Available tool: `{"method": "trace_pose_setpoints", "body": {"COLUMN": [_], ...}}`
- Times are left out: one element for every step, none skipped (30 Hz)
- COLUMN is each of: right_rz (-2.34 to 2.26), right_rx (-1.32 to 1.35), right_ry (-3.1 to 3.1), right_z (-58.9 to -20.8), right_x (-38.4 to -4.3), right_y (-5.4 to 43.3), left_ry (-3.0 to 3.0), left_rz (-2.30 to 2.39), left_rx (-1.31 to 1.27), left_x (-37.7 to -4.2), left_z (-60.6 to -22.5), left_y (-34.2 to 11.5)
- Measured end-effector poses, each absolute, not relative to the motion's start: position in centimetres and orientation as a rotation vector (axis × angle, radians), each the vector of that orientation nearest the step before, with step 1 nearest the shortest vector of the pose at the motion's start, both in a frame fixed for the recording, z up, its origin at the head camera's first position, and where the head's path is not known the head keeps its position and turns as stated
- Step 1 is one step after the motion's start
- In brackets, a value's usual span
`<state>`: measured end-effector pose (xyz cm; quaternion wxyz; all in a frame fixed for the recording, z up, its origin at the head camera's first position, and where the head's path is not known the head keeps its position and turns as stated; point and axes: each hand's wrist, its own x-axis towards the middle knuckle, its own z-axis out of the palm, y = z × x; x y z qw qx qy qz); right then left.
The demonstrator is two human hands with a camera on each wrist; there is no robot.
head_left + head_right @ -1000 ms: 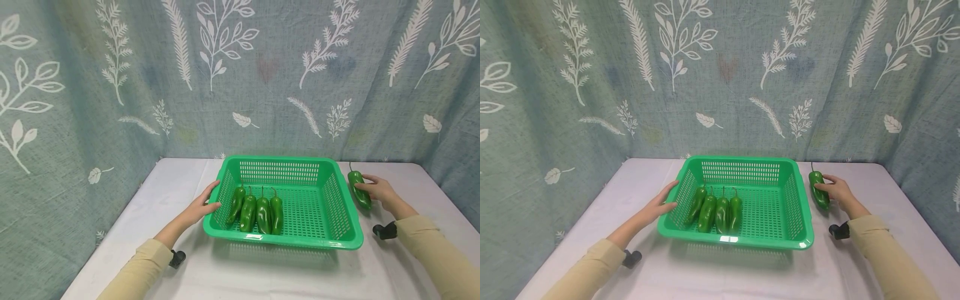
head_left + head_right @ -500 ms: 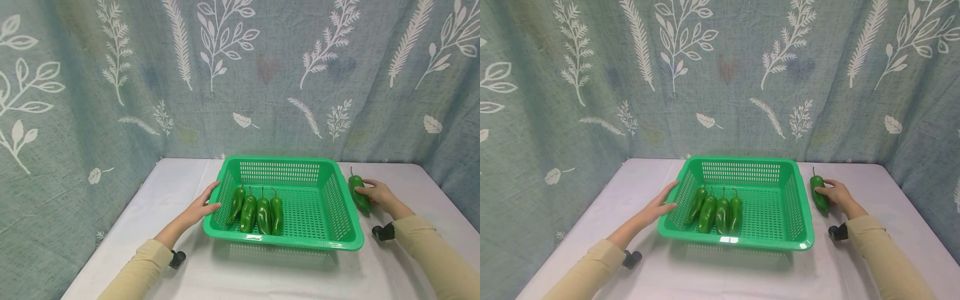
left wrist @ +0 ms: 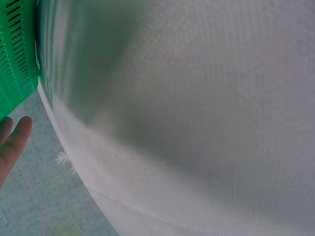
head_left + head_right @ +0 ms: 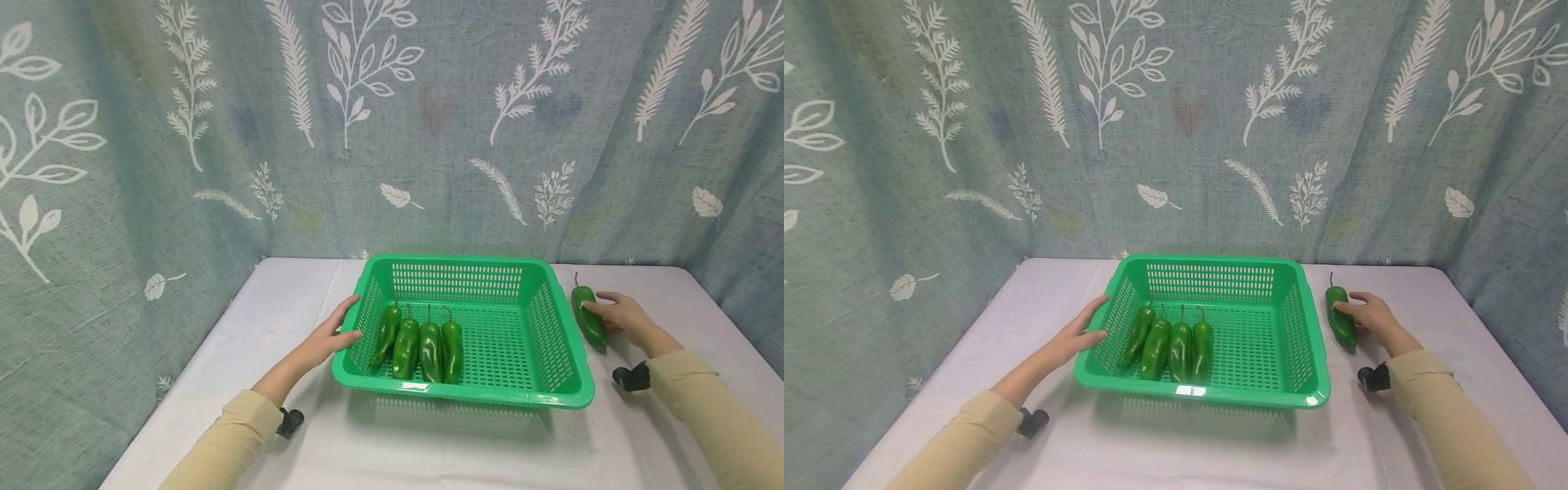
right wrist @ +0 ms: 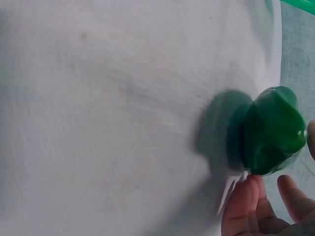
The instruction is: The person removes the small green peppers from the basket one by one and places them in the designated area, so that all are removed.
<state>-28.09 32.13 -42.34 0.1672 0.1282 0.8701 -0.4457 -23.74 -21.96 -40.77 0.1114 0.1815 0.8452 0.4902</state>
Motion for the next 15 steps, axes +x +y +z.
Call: {"method": "trace_pose_setpoints", "body": {"right_rz": [-1.256, -1.244, -1.235, -1.236, -1.244, -1.252, -1.261, -1.273, -1.29, -1.301, -1.305, -1.311, -1.315, -1.322, -1.327], "right_rx": [0.371, 0.377, 0.384, 0.391, 0.394, 0.39, 0.388, 0.38, 0.363, 0.348, 0.336, 0.321, 0.308, 0.282, 0.258], "right_ry": [2.483, 2.49, 2.496, 2.499, 2.499, 2.5, 2.503, 2.502, 2.501, 2.502, 2.505, 2.506, 2.51, 2.51, 2.515], "right_z": [-42.2, -42.1, -41.9, -41.7, -41.6, -41.4, -41.3, -41.1, -40.8, -40.6, -40.3, -40.1, -39.8, -39.5, -39.2], "right_x": [-28.1, -28.0, -28.0, -28.0, -27.9, -27.9, -27.8, -27.8, -27.7, -27.7, -27.6, -27.6, -27.6, -27.5, -27.5], "right_y": [32.2, 32.2, 32.3, 32.3, 32.4, 32.5, 32.5, 32.6, 32.6, 32.7, 32.7, 32.7, 32.7, 32.7, 32.7], "left_ry": [2.483, 2.483, 2.486, 2.486, 2.486, 2.487, 2.488, 2.488, 2.488, 2.487, 2.487, 2.486, 2.485, 2.48, 2.476], "left_rz": [1.439, 1.439, 1.439, 1.44, 1.441, 1.441, 1.44, 1.441, 1.441, 1.441, 1.441, 1.441, 1.443, 1.447, 1.448], "left_rx": [0.533, 0.533, 0.534, 0.535, 0.536, 0.537, 0.537, 0.538, 0.537, 0.536, 0.536, 0.537, 0.537, 0.538, 0.536], "left_x": [-23.7, -23.7, -23.7, -23.8, -23.8, -23.8, -23.8, -23.8, -23.8, -23.9, -23.9, -23.9, -23.9, -23.8, -23.7], "left_z": [-40.8, -40.8, -40.8, -40.8, -40.9, -40.9, -40.9, -40.9, -41.0, -41.0, -41.0, -41.0, -41.0, -40.8, -40.7], "left_y": [-22.0, -22.0, -22.0, -22.0, -22.0, -22.0, -22.0, -22.0, -22.0, -22.1, -22.1, -22.1, -22.0, -22.0, -22.0]}}
